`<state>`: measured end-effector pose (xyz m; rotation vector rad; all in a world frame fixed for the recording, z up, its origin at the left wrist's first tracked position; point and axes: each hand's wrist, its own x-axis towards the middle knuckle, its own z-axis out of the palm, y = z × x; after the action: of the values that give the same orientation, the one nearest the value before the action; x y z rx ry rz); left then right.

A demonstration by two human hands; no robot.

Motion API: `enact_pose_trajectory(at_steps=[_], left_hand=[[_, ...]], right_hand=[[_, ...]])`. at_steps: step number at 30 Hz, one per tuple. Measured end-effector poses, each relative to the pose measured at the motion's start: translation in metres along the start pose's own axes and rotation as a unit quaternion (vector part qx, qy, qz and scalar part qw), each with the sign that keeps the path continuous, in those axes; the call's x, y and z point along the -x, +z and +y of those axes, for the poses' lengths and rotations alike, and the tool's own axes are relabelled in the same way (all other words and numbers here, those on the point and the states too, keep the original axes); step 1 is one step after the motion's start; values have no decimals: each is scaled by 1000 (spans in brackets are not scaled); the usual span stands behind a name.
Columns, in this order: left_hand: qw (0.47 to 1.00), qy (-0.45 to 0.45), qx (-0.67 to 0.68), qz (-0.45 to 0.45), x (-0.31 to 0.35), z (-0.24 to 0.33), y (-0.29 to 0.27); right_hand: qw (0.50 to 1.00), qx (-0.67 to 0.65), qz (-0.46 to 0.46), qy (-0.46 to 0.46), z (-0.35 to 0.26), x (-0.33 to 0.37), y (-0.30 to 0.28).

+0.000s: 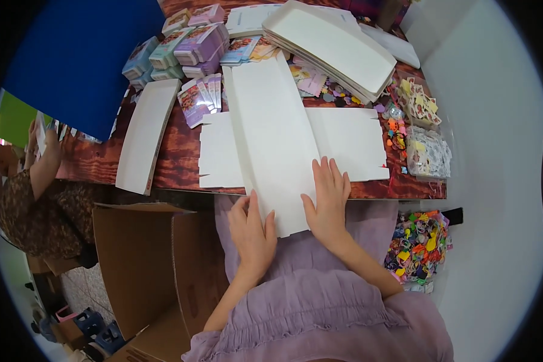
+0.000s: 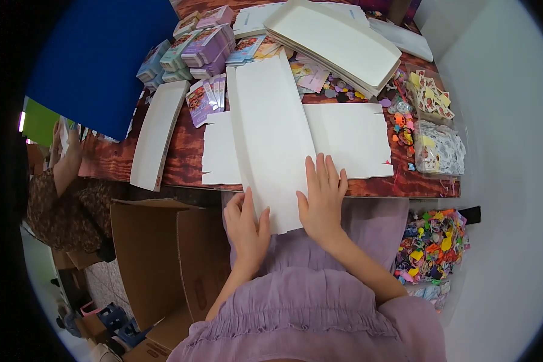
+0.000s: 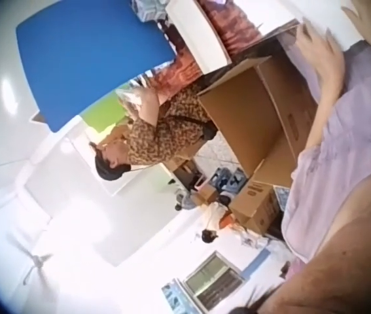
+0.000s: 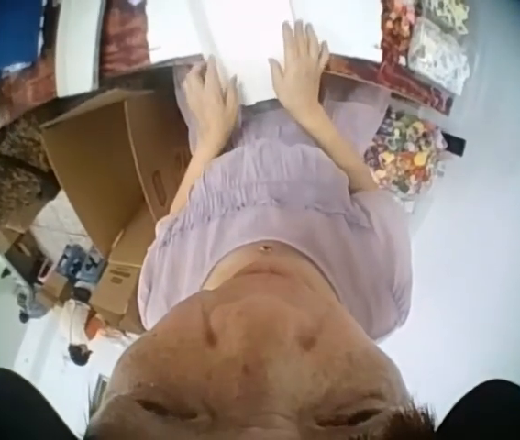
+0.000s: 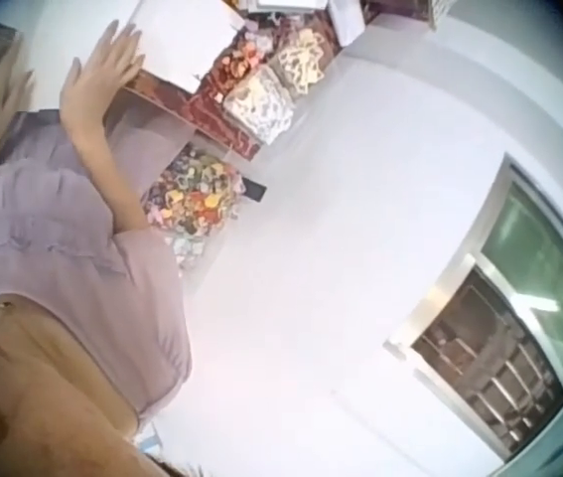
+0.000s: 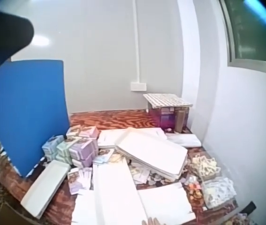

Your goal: Folding and assembling white cardboard boxes at a workbench.

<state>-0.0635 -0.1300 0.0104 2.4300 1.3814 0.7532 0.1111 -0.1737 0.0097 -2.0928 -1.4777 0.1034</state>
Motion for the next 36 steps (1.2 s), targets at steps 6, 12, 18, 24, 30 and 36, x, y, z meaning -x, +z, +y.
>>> enact_pose_trajectory(at_steps=[6, 12, 18, 24, 30, 36], left_hand=[[994, -49, 97, -34, 6, -12, -3], [954, -158, 233, -102, -4, -24, -27], [903, -101, 376, -183, -8, -35, -57], [948, 40, 265, -173, -36, -23, -62], [947, 55, 285, -136, -60, -28, -83], [964, 199, 67, -163, -66, -48, -59]], right_hand=[[999, 5, -16, -28, -2, 7, -16], [978, -194, -65, 34, 33, -13, -22], [974, -224, -31, 3, 33, -28, -30], [988, -121, -66, -75, 58, -34, -43], [963, -111, -145, -196, 46, -42, -90], [916, 42, -191, -351, 51, -51, -76]])
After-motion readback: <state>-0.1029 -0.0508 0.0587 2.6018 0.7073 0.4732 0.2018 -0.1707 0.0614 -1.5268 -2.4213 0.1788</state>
